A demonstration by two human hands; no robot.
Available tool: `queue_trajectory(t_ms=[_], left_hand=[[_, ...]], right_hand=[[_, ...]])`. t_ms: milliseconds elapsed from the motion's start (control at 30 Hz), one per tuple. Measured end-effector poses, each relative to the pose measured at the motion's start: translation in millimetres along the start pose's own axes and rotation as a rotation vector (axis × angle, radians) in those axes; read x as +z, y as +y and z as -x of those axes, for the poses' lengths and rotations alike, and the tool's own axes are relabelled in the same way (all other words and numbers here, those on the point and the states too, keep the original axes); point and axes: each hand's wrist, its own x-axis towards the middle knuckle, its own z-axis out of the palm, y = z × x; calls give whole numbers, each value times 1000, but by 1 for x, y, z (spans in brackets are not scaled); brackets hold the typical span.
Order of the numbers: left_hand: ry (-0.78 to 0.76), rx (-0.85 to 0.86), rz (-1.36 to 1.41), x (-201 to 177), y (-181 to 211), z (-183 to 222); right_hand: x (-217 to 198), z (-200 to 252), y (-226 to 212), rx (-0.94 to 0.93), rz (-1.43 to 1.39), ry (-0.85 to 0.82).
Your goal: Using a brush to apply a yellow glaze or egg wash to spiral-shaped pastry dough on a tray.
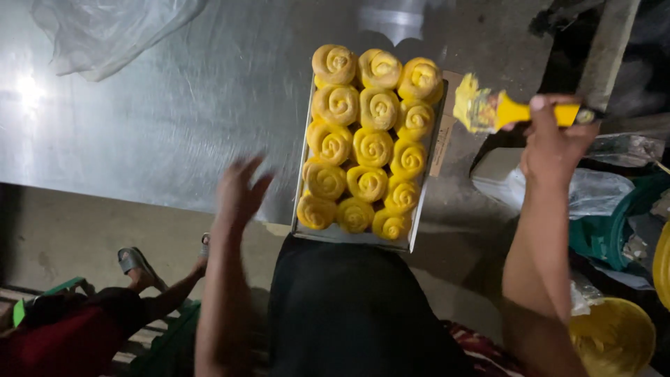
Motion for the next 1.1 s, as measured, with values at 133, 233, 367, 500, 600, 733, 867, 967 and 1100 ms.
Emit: queue_trajectory(t_ms=[133, 233, 367, 500, 600, 733, 867, 967, 1100], left_hand=[[50, 595, 86, 4, 125, -187], [-94, 583, 20, 29, 197, -262], [-247, 455, -12, 64, 233, -304], [-328, 459, -100, 89, 239, -317], [-350, 499, -189, 82, 248, -314], [-302, 573, -216, 95, 247, -314], [-263, 632, -179, 101, 239, -317], [-187, 662, -169, 88, 234, -311], [-95, 752, -50, 39, 199, -270]], right_hand=[[-34, 50, 22, 124, 49, 233], [-34, 97, -12, 230, 85, 314], [-92, 150, 6, 149, 81, 324], [-112, 182, -14, 166, 152, 404], [-115, 184, -20, 151, 199, 413], [-118, 180, -24, 156, 218, 411], [-115, 167, -20, 139, 209, 476], [-113, 156, -15, 115, 157, 392], [-85, 132, -27, 77, 128, 340]])
